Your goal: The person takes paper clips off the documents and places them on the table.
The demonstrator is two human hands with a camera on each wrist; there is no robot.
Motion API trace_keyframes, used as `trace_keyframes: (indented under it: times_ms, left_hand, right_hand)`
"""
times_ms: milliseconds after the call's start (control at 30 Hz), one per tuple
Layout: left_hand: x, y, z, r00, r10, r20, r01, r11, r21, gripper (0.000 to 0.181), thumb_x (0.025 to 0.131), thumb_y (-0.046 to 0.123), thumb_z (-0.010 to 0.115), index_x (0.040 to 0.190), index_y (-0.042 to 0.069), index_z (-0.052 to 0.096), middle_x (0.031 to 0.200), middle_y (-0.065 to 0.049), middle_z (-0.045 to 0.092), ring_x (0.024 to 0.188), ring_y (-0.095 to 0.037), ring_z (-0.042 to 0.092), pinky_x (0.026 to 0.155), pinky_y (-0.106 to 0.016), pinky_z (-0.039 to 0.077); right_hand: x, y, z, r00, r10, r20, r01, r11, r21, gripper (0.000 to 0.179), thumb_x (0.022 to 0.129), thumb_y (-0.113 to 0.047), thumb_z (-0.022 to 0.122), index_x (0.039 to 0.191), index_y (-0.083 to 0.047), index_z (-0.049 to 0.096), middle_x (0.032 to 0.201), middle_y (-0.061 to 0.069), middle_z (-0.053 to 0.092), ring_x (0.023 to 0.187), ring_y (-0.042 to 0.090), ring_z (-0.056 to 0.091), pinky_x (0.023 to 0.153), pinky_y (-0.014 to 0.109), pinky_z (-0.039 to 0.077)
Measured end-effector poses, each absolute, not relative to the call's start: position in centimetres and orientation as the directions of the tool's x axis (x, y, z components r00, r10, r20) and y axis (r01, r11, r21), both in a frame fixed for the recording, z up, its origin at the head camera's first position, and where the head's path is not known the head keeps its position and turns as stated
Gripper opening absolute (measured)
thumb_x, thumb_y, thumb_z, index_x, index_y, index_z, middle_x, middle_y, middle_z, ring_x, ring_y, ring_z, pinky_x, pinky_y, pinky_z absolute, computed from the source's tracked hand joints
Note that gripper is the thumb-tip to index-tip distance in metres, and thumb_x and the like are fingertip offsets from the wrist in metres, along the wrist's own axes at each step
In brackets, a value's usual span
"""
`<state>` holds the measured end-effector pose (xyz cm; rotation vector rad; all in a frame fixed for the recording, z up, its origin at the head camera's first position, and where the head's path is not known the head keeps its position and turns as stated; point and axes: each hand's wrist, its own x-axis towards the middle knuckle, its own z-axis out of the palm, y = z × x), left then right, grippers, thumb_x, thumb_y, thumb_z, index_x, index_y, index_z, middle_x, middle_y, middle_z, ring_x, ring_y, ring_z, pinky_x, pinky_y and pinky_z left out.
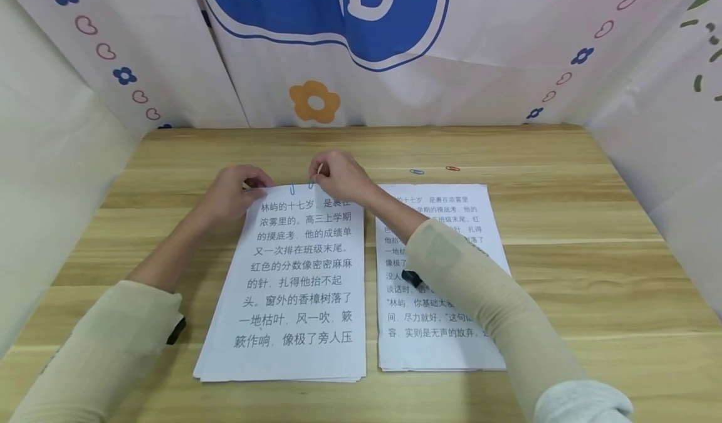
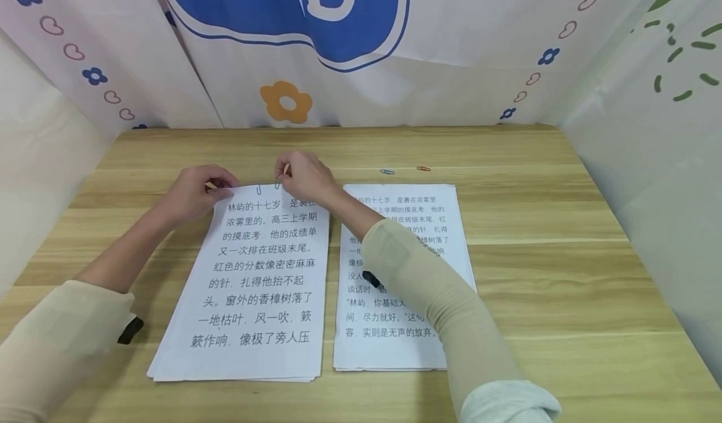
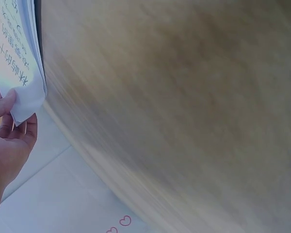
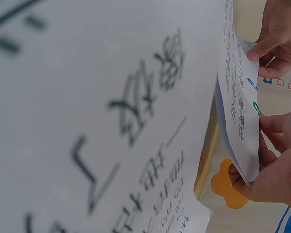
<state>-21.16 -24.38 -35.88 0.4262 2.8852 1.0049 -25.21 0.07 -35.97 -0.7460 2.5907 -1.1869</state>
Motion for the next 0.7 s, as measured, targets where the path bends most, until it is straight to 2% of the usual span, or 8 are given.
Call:
trace_keyframes:
  times_ms: [700]
  left_hand:
    - [-21.32, -24.32, -36.25, -0.953, 0.298, 0.063, 0.273, 0.744, 0.611, 0.018, 0.096, -0.013, 0.058, 0.108, -0.009, 0.071, 0.101, -0.023, 0.068, 0.095, -0.034, 0.061, 0.077, -0.028, 0.048]
  right_hand:
    - [-25.18, 0.31, -35.97, -0.854, -0.519, 0.025, -0.346, 0.532, -0.773, 0.012, 0.101, -0.004, 0.061, 0.102, -0.006, 0.072, 0.083, 0.005, 0.064, 0.072, 0.016, 0.057, 0.061, 0.023, 0.045]
